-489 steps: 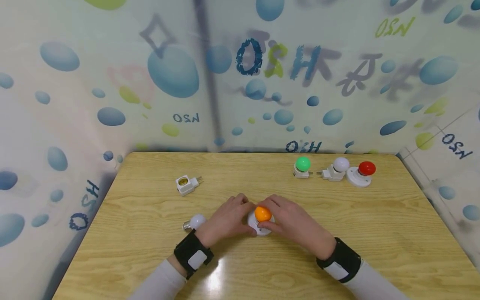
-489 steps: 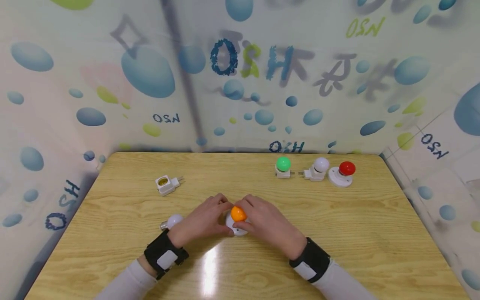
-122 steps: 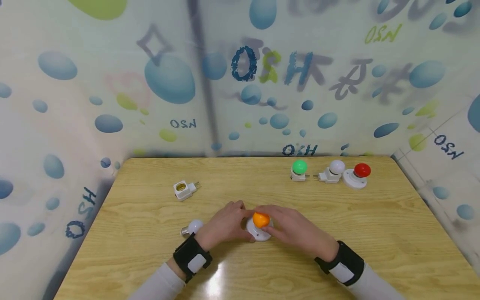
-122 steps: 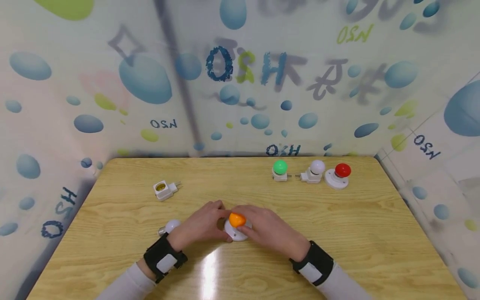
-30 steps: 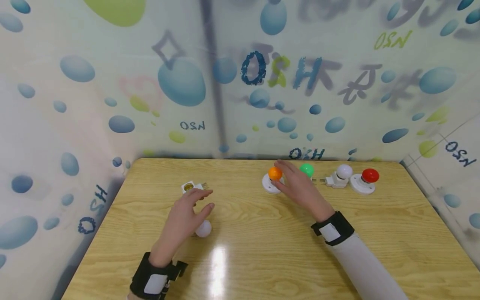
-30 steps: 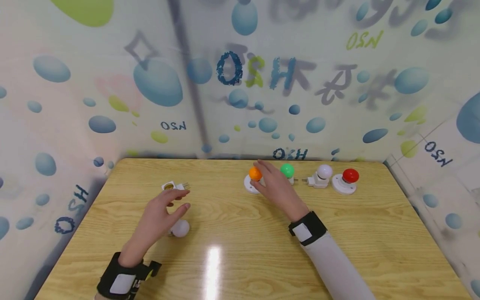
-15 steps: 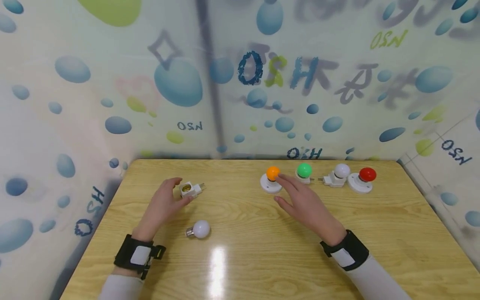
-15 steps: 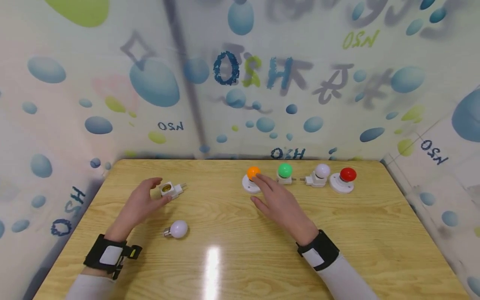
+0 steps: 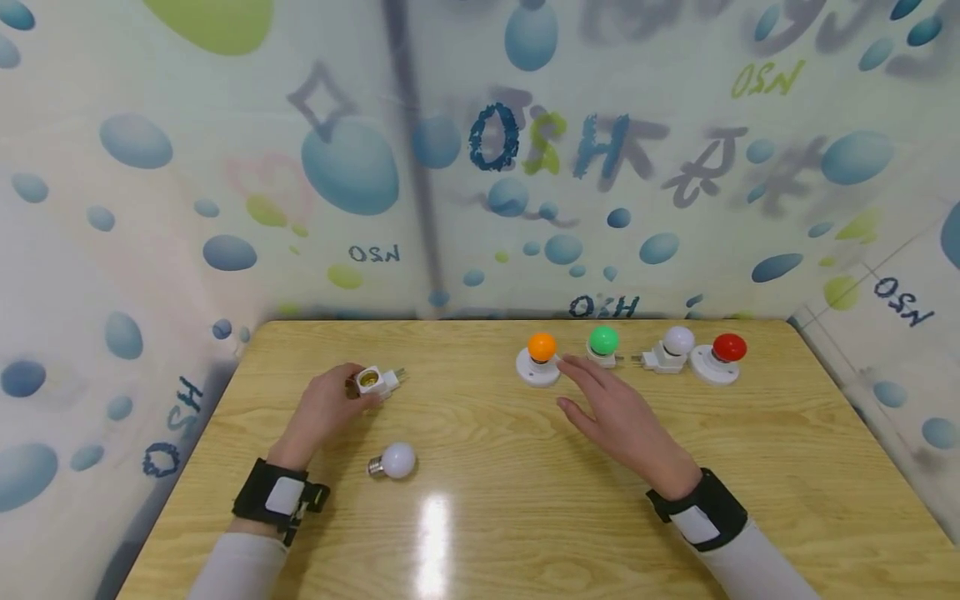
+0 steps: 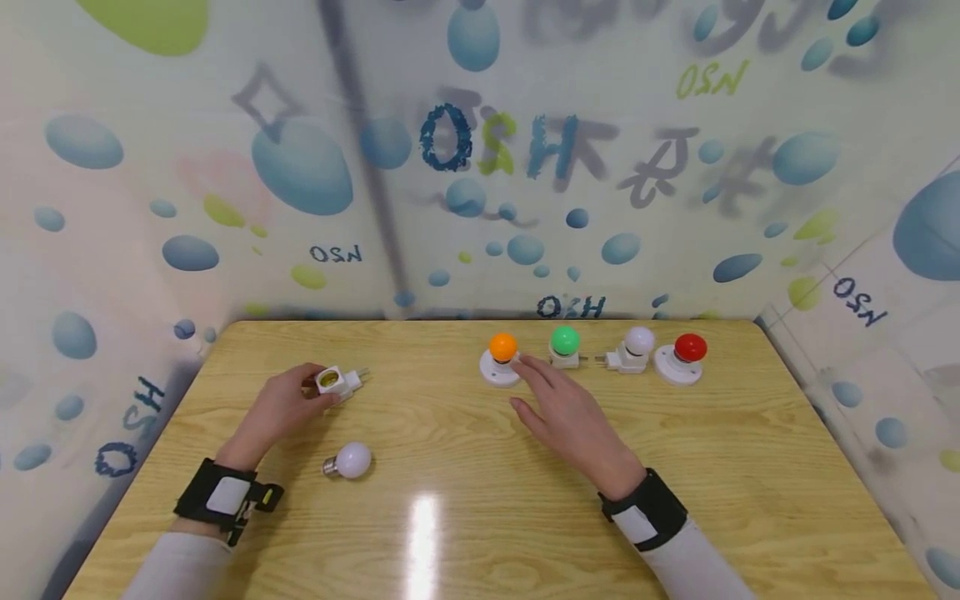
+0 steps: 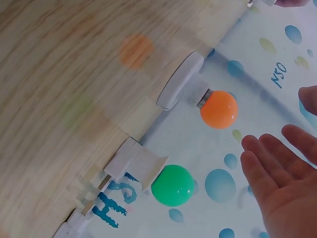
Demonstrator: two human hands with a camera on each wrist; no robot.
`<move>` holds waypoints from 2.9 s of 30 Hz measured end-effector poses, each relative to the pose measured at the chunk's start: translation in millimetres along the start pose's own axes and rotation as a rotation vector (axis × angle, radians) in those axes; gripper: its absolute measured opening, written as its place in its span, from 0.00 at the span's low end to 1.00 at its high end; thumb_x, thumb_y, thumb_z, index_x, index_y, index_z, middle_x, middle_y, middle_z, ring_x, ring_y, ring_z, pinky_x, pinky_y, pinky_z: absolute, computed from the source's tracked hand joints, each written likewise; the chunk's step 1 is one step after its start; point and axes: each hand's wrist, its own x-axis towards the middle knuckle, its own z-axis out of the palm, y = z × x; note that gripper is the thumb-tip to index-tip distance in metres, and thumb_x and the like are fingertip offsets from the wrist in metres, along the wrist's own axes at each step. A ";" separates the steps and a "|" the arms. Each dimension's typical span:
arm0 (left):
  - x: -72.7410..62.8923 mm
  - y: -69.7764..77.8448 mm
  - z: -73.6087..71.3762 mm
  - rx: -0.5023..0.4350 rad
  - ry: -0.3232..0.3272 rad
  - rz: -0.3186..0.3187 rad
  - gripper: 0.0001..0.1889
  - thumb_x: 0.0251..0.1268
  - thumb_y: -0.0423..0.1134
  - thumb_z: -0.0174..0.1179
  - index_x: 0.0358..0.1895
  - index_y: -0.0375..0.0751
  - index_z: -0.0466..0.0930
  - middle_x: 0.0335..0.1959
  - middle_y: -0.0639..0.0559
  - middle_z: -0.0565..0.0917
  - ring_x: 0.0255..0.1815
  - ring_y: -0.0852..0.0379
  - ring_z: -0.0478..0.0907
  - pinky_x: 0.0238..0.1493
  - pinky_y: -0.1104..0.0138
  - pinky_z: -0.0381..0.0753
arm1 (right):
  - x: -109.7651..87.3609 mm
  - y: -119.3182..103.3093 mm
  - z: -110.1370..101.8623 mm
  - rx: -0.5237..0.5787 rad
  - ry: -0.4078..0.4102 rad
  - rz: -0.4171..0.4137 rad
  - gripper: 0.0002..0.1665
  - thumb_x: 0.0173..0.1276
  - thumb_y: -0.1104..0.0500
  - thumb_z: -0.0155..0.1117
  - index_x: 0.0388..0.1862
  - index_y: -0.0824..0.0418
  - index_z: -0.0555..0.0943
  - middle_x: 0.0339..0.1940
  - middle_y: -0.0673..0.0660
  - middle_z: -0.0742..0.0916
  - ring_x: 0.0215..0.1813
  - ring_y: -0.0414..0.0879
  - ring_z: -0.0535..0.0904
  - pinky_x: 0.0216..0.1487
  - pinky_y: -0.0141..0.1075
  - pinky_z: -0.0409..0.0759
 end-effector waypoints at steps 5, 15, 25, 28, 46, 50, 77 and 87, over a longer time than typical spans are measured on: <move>-2.8 14.5 3.3 -0.014 0.009 0.038 0.29 0.67 0.43 0.71 0.65 0.28 0.76 0.57 0.32 0.83 0.57 0.36 0.80 0.56 0.44 0.79 | -4.5 2.6 -3.5 0.012 0.024 0.019 0.33 0.72 0.57 0.72 0.71 0.65 0.74 0.71 0.64 0.78 0.67 0.60 0.78 0.62 0.56 0.79; -20.9 92.7 24.5 -0.013 -0.046 0.267 0.21 0.63 0.34 0.72 0.58 0.35 0.82 0.47 0.45 0.86 0.36 0.54 0.79 0.35 0.62 0.79 | -11.5 4.0 -8.4 0.011 0.032 0.030 0.32 0.71 0.57 0.72 0.70 0.64 0.75 0.71 0.64 0.79 0.66 0.60 0.79 0.60 0.56 0.80; -35.8 133.2 56.4 0.122 -0.097 0.438 0.20 0.56 0.36 0.79 0.51 0.35 0.84 0.43 0.48 0.84 0.39 0.56 0.80 0.39 0.63 0.83 | -14.8 2.3 -11.9 -0.021 0.032 0.038 0.32 0.68 0.59 0.75 0.69 0.64 0.76 0.70 0.63 0.79 0.65 0.60 0.80 0.58 0.55 0.82; -38.1 135.7 62.7 0.134 -0.093 0.474 0.21 0.56 0.38 0.79 0.51 0.36 0.84 0.43 0.48 0.83 0.38 0.57 0.79 0.38 0.65 0.83 | -15.3 1.6 -13.3 -0.010 0.024 0.045 0.31 0.69 0.59 0.74 0.69 0.63 0.77 0.71 0.63 0.79 0.65 0.60 0.80 0.58 0.55 0.82; -42.8 140.8 90.3 0.182 -0.167 0.493 0.21 0.59 0.40 0.77 0.54 0.37 0.84 0.46 0.47 0.86 0.40 0.59 0.80 0.42 0.66 0.81 | -17.1 0.8 -12.3 -0.014 0.005 0.049 0.28 0.69 0.58 0.73 0.66 0.63 0.79 0.70 0.63 0.79 0.65 0.59 0.80 0.58 0.55 0.82; -44.9 138.8 87.1 0.215 -0.150 0.501 0.32 0.57 0.46 0.78 0.63 0.36 0.81 0.52 0.45 0.85 0.48 0.52 0.81 0.50 0.60 0.82 | -17.6 0.9 -12.7 -0.016 -0.001 0.053 0.28 0.69 0.59 0.74 0.66 0.63 0.79 0.70 0.63 0.79 0.65 0.59 0.80 0.58 0.55 0.81; -67.0 41.1 25.2 0.105 -0.177 0.258 0.26 0.52 0.41 0.81 0.52 0.36 0.82 0.46 0.48 0.80 0.47 0.48 0.78 0.49 0.52 0.82 | -20.5 3.2 -13.3 0.001 -0.040 0.071 0.27 0.71 0.57 0.72 0.66 0.62 0.79 0.71 0.63 0.78 0.68 0.59 0.78 0.61 0.55 0.80; -66.3 51.4 27.0 0.109 -0.103 0.262 0.21 0.53 0.40 0.81 0.47 0.39 0.82 0.42 0.51 0.83 0.42 0.53 0.81 0.45 0.54 0.83 | -21.2 2.4 -11.9 0.002 -0.051 0.070 0.27 0.71 0.57 0.72 0.66 0.62 0.79 0.71 0.63 0.78 0.67 0.60 0.78 0.60 0.55 0.80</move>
